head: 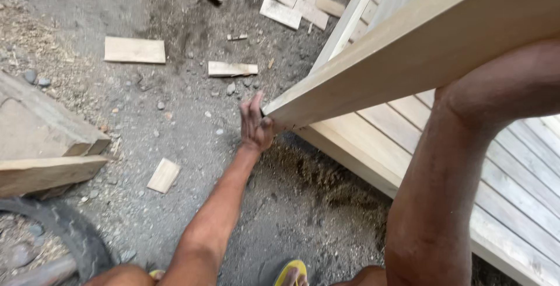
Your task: The person sands a wooden bench or table frame using a black sanding block, working along the edges and legs while kneeling on gravel ground. They reposition around the structure to sand different rails and then sand the slatted tabletop surface.
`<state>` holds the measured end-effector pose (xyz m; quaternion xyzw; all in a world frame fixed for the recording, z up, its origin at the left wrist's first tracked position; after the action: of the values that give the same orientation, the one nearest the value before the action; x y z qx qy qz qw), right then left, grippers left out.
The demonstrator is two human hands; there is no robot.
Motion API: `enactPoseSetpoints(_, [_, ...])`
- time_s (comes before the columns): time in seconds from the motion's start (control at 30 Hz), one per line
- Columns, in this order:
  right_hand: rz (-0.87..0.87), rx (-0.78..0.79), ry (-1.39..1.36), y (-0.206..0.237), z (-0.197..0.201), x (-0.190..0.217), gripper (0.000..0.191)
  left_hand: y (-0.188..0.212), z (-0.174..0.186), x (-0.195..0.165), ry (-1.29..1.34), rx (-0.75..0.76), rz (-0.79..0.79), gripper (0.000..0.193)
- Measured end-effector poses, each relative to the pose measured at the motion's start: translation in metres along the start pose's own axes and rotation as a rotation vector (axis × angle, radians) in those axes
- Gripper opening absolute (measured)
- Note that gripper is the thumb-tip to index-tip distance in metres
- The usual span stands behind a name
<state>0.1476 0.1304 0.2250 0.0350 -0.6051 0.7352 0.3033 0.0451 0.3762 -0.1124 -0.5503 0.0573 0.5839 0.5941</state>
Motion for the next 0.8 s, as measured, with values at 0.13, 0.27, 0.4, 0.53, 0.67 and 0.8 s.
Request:
enactPoseSetpoints(0.13, [0.008,0.006,-0.006,-0.001,0.003,0.000,0.051,-0.011,0.005,-0.015,0.081,-0.070,-0.033,0.078])
enactPoseSetpoints(0.27, [-0.003,-0.002,-0.012,-0.002,0.005,-0.004,0.053,-0.056,0.000,-0.052,0.138,-0.131,-0.274,0.067])
enactPoseSetpoints(0.4, [0.008,-0.026,-0.008,-0.008,0.001,-0.010,0.054,-0.071,0.015,-0.070,0.229,-0.104,-0.297,0.067])
enactPoseSetpoints(0.53, [0.076,-0.110,0.008,-0.014,-0.011,-0.006,0.055,-0.063,0.039,-0.074,0.227,-0.027,-0.201,0.073])
enactPoseSetpoints(0.67, [0.007,-0.100,0.437,-0.003,-0.046,0.015,0.049,-0.094,0.057,-0.110,0.223,-0.051,-0.258,0.068])
enactPoseSetpoints(0.8, [-0.082,-0.088,0.202,0.007,-0.076,0.056,0.050,-0.176,0.085,-0.187,0.267,0.042,-0.336,0.068])
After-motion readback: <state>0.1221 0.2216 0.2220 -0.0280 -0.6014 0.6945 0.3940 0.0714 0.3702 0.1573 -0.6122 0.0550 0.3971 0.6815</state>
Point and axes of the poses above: each hand's wrist, its own y-axis away from the middle knuckle, its own z-axis out of the back of the hand, x = y × z, the point moved 2 cm from there along -y, towards the middle knuckle, and after that the axes turned 10 degrees about x, right-handed, at the moved point
